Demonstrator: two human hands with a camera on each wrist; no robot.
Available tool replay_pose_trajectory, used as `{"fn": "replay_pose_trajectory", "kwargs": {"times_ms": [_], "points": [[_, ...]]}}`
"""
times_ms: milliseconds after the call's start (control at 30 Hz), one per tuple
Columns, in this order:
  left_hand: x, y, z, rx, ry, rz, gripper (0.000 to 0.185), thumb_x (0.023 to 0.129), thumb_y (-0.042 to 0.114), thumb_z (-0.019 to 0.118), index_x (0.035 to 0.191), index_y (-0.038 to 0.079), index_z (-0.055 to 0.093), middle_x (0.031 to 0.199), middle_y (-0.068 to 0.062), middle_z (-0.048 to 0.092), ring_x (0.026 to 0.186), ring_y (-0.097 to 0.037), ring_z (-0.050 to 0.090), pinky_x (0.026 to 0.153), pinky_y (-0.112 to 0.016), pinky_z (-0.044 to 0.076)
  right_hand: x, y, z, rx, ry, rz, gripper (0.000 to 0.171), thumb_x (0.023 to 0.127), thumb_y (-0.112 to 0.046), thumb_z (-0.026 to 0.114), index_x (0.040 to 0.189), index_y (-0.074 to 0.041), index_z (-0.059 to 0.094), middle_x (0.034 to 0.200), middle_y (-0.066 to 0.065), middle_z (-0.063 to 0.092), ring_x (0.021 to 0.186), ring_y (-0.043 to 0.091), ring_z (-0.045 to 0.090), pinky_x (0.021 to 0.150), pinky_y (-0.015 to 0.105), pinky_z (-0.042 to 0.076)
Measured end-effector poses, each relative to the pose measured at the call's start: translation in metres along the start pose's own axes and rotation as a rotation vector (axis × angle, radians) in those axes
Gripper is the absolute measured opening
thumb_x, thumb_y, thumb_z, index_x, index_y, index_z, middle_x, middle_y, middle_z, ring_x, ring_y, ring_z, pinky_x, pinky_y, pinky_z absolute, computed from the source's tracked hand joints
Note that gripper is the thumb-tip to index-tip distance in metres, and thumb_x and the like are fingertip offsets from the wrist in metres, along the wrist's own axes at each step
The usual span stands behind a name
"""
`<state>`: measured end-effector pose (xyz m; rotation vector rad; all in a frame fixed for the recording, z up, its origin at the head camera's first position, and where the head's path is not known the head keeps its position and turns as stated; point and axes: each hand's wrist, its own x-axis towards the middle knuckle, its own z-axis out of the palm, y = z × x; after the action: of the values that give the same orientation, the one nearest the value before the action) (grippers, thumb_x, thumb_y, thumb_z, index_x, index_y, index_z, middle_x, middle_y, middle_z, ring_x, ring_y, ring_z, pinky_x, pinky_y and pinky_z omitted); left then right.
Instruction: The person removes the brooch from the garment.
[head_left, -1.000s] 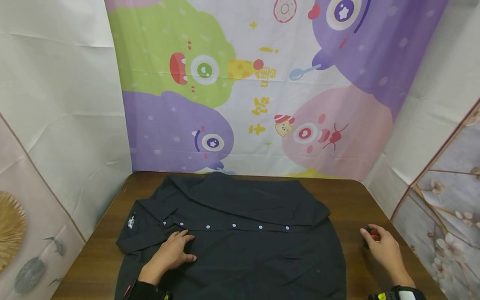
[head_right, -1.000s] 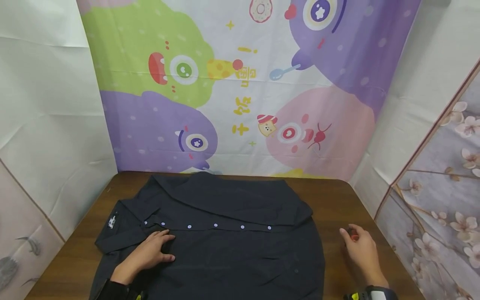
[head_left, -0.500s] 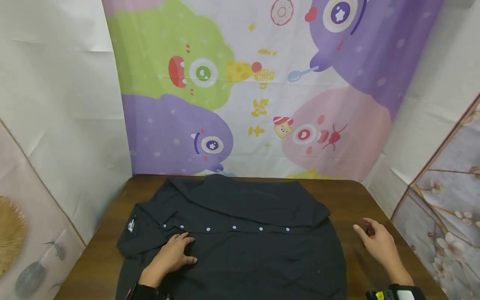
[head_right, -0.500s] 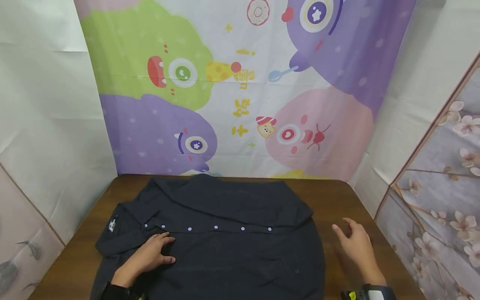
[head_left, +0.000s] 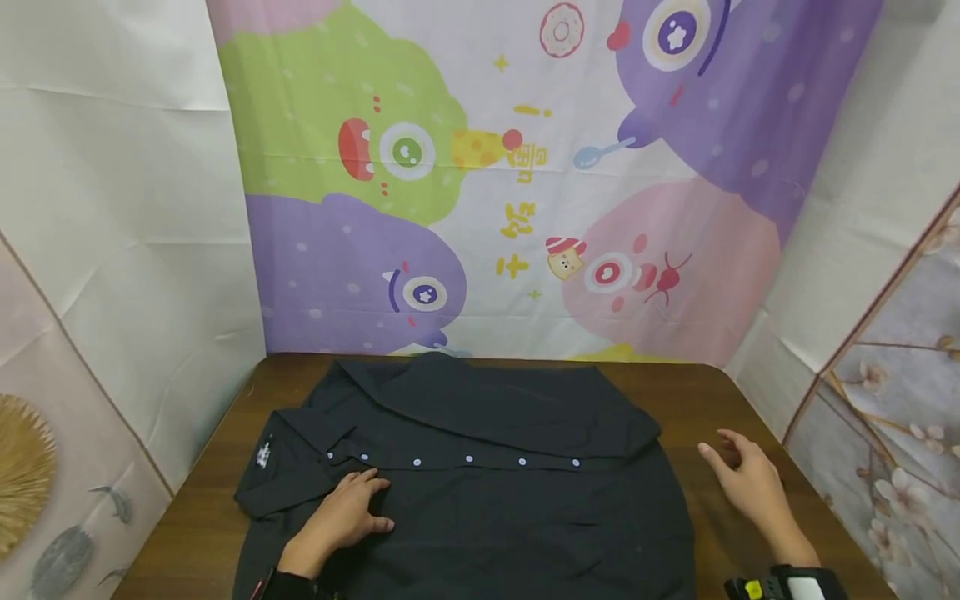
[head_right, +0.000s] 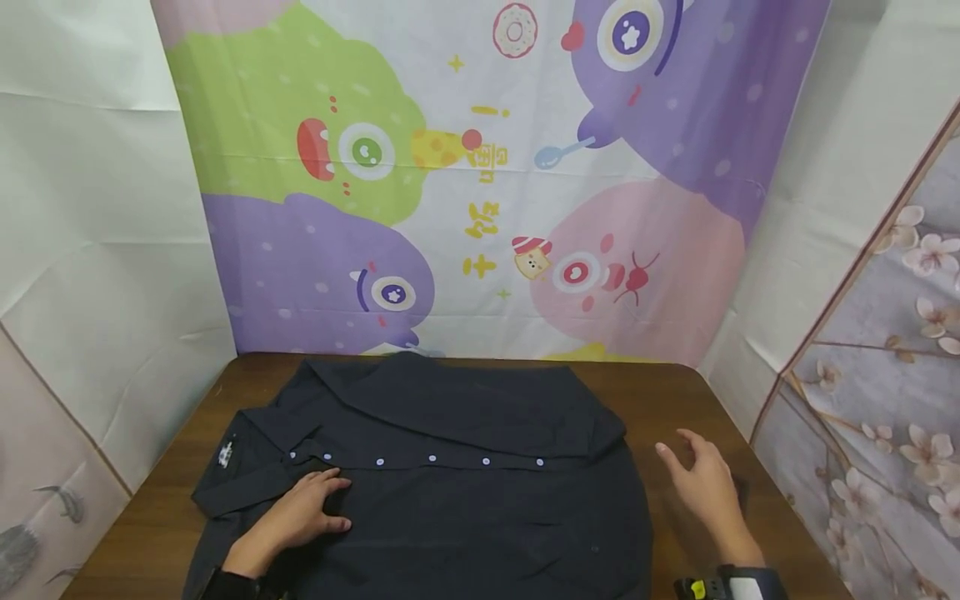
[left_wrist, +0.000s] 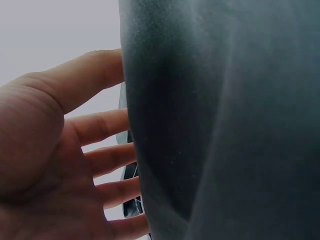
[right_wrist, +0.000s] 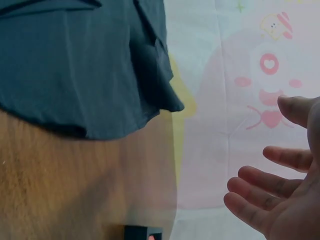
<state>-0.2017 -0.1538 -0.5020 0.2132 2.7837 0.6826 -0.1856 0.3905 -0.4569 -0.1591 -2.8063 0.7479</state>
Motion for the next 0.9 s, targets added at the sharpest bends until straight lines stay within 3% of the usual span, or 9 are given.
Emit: {"fn": "replay_pose_trajectory", "kwargs": {"times_ms": [500, 900], "points": [[-0.002, 0.0, 0.001, -0.002, 0.001, -0.001, 0.06, 0.076, 0.026, 0.083, 0.127, 0.003, 0.062, 0.143, -0.025, 0.048, 0.137, -0.048, 0.036, 0.105, -0.066, 0.033, 0.002, -0.022, -0.001, 0.006, 0.053, -0.07, 0.061, 0.099, -0.036, 0.055, 0.134, 0.012, 0.045, 0.122, 0.038, 0.053, 0.107, 0.053, 0.057, 0.086, 0.063, 0.047], [0.0, 0.0, 0.0, 0.009, -0.01, -0.007, 0.059, 0.076, 0.027, 0.083, 0.127, 0.004, 0.062, 0.143, -0.025, 0.047, 0.136, -0.048, 0.037, 0.103, -0.067, 0.034, 0.007, -0.04, 0.004, 0.085, 0.067, -0.103, 0.059, 0.1, -0.035, 0.054, 0.135, 0.011, 0.045, 0.124, 0.037, 0.053, 0.11, 0.052, 0.056, 0.09, 0.061, 0.048]]}}
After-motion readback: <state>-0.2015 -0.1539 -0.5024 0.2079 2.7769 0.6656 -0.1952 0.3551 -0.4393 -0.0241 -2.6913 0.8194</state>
